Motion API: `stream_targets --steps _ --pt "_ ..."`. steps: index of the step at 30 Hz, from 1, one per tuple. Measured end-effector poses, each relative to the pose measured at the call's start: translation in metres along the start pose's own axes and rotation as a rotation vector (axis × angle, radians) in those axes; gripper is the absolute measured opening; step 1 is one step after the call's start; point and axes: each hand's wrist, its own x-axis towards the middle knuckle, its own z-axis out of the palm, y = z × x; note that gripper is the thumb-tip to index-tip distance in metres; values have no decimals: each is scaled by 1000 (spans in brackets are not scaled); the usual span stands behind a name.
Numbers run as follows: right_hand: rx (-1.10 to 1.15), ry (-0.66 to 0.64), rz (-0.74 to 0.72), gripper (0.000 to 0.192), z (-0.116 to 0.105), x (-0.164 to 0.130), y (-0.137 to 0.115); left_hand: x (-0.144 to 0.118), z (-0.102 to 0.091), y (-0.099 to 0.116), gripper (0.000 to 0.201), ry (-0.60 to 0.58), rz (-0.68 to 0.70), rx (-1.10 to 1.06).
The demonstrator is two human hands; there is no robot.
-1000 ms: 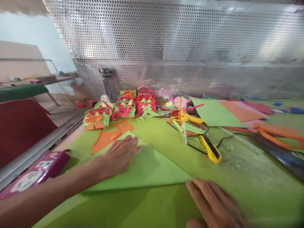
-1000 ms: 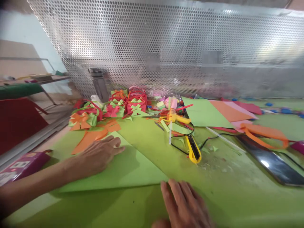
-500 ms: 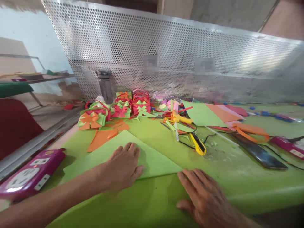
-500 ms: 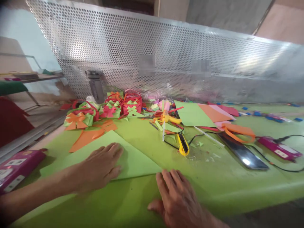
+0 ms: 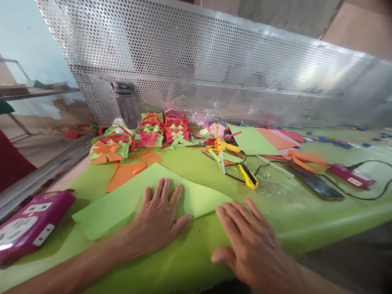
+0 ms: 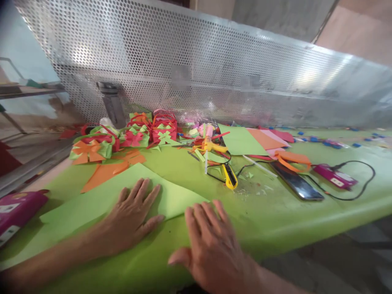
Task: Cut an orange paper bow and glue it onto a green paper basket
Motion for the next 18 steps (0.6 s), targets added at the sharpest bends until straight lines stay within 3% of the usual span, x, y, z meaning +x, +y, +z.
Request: stream_targets --steps 3,7,13,18 --pt "112 -5 11 81 13 22 -27 1 2 -1 71 16 5 38" --pt "112 -132 17 89 36 35 -42 2 12 -6 71 76 30 56" --pt "7 -137 96 85 32 4 -18 3 32 -13 79 258 62 21" --pt "-70 -236 202 72 16 -27 15 1 36 -14 79 292 92 26"
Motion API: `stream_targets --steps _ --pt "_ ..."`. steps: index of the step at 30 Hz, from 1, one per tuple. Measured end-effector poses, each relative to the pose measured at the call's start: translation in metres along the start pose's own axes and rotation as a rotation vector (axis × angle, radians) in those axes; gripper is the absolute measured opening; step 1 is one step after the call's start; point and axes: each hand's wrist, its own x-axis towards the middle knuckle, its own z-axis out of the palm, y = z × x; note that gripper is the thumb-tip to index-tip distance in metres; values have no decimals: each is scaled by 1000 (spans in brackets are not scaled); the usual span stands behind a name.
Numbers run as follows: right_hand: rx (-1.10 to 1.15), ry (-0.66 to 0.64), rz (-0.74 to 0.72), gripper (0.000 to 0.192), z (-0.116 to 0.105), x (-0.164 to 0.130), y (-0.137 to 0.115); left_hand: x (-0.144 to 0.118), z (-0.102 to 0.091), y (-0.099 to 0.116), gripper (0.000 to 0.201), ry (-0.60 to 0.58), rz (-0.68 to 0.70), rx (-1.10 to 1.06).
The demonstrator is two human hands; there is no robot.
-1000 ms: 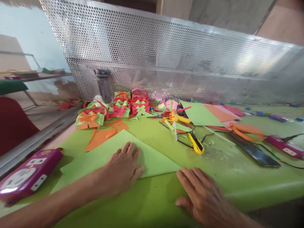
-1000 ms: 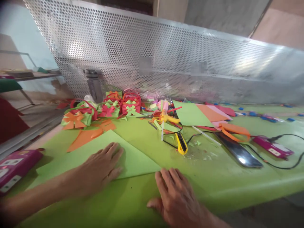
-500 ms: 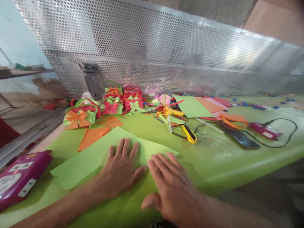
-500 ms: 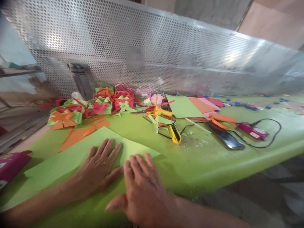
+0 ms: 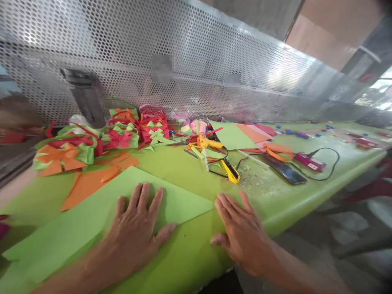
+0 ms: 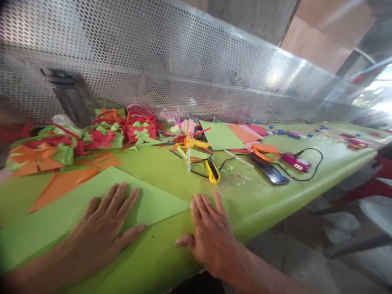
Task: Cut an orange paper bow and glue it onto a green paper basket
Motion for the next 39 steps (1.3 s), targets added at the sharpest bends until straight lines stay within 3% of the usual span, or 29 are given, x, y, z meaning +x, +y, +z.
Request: stream_targets --steps 6,12,14,17,20,24,29,34,39 --pt "-7 -9 22 66 -4 -8 17 -2 0 -2 79 10 14 7" --pt "107 82 -3 60 -24 21 14 4 -12 3 68 -102 -35 -70" --pt "258 -27 -96 56 -30 41 10 10 -19 6 67 -162 -47 -95" --pt "473 -292 -171 47 -30 78 5 19 -28 8 70 -258 -33 -142" --pt "603 -379 -167 32 -19 114 1 26 -31 7 75 -321 21 -177" --pt "662 -330 -181 38 7 141 -5 29 -31 4 75 -331 69 -199" --pt "652 -349 -263 62 33 140 -16 30 -38 8 78 -353 47 -223" --pt "543 -396 -283 65 39 133 -16 27 -50 11 81 -417 2 -295" --pt "487 -423 -309 67 43 133 -14 7 -63 4 83 -511 -57 -258"
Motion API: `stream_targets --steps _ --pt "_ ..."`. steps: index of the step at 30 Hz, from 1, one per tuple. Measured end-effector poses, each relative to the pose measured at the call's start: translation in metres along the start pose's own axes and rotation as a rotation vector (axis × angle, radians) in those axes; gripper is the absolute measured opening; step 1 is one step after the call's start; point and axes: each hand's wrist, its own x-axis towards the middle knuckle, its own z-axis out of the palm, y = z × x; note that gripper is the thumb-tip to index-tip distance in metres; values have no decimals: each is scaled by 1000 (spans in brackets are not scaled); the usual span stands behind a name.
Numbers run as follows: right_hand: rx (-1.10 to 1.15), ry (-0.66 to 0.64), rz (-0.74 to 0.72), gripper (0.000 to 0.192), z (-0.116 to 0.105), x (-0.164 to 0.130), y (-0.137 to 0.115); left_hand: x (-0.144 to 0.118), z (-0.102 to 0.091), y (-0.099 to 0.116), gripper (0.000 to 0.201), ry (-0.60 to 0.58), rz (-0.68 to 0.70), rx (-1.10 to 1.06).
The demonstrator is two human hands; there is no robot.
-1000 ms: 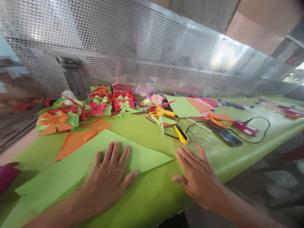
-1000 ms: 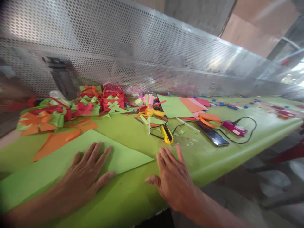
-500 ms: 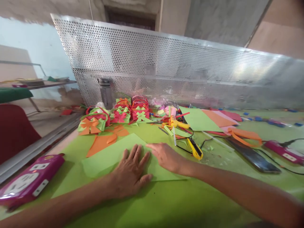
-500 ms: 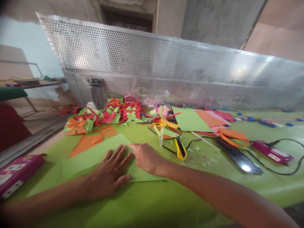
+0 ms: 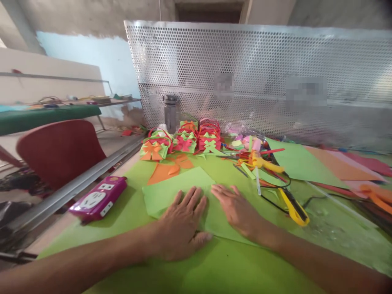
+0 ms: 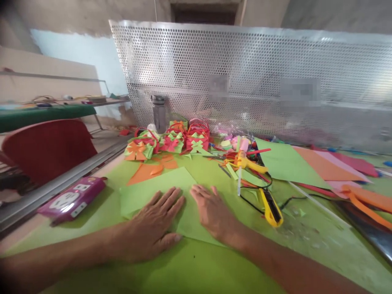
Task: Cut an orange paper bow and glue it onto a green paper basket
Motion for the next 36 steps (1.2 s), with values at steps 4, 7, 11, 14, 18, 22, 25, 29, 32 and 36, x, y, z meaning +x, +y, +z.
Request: stream_targets --steps 4,7,11,14,18,22,25,29,32,36 --pt "-19 7 -5 66 2 -1 2 -25 6 -16 84 48 -40 33" --pt "-22 19 -12 65 2 -2 1 -43 18 -31 81 155 -32 103" --pt "-14 18 -9 61 -1 -2 -1 -66 36 -49 86 339 -2 234" --pt "-14 9 1 61 -3 -2 -2 -82 47 -60 87 432 -20 313" --pt "1 10 -3 63 -6 -2 -4 -99 53 -74 92 492 -63 418" --pt "26 10 10 63 -7 -2 -7 -85 36 -62 82 650 -105 481" --pt "35 5 30 63 -9 -1 -8 -48 12 -33 75 661 5 375" --pt "65 37 26 59 -11 -1 -11 12 -8 3 62 246 -7 91" --pt "118 85 3 53 -11 -1 -11 41 -4 11 70 129 -41 -48" --pt "101 75 2 58 -8 0 -7 43 13 -3 72 192 70 -45"
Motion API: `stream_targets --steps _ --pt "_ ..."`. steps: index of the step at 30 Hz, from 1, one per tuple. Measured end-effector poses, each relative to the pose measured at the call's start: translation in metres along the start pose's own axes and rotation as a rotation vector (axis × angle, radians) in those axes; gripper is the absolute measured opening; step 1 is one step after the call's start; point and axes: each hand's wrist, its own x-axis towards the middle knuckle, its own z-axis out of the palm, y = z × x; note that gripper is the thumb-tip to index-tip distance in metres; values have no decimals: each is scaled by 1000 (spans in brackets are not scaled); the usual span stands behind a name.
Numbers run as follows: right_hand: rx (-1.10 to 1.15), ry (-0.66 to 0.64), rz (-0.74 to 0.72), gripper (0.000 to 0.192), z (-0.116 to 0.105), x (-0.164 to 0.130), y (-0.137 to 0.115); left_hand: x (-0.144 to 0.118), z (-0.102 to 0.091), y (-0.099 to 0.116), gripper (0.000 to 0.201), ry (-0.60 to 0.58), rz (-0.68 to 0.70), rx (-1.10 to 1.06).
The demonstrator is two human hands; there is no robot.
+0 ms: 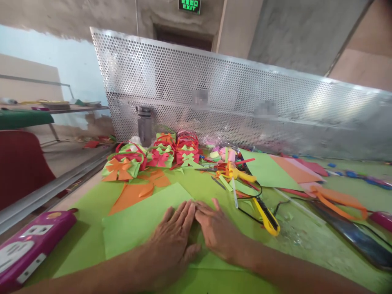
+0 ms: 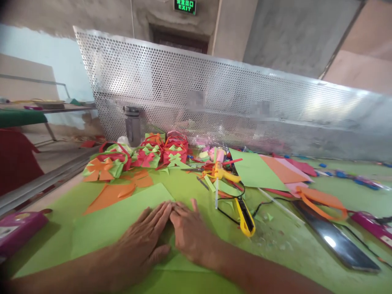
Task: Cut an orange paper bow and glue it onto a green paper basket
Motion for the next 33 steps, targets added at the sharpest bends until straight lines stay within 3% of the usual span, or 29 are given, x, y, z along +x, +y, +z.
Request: stream_targets --steps 4,10,13,17,19,22,25,29,33 --pt "-21 -33 4 62 0 0 3 -22 8 -24 71 54 118 111" --pt "-26 -40 8 62 -3 -1 1 -58 22 -52 93 323 193 332" --pt "-29 -44 10 61 -3 0 0 -83 33 -64 94 412 93 355" --pt "-53 -43 24 59 -4 1 -1 -107 34 -75 87 411 -106 381" --pt "-57 -35 22 59 -4 1 -1 -103 25 -72 89 397 -83 440" --pt "-44 -20 11 61 -4 1 -1 -75 9 -52 94 424 14 430" --pt "-29 4 -2 58 -5 0 0 -42 1 -28 79 363 77 343" --pt "-22 -2 -37 59 -8 1 1 -20 9 -19 76 200 105 285" --pt "-33 -14 -25 62 -8 3 3 -21 22 -30 86 312 217 321"
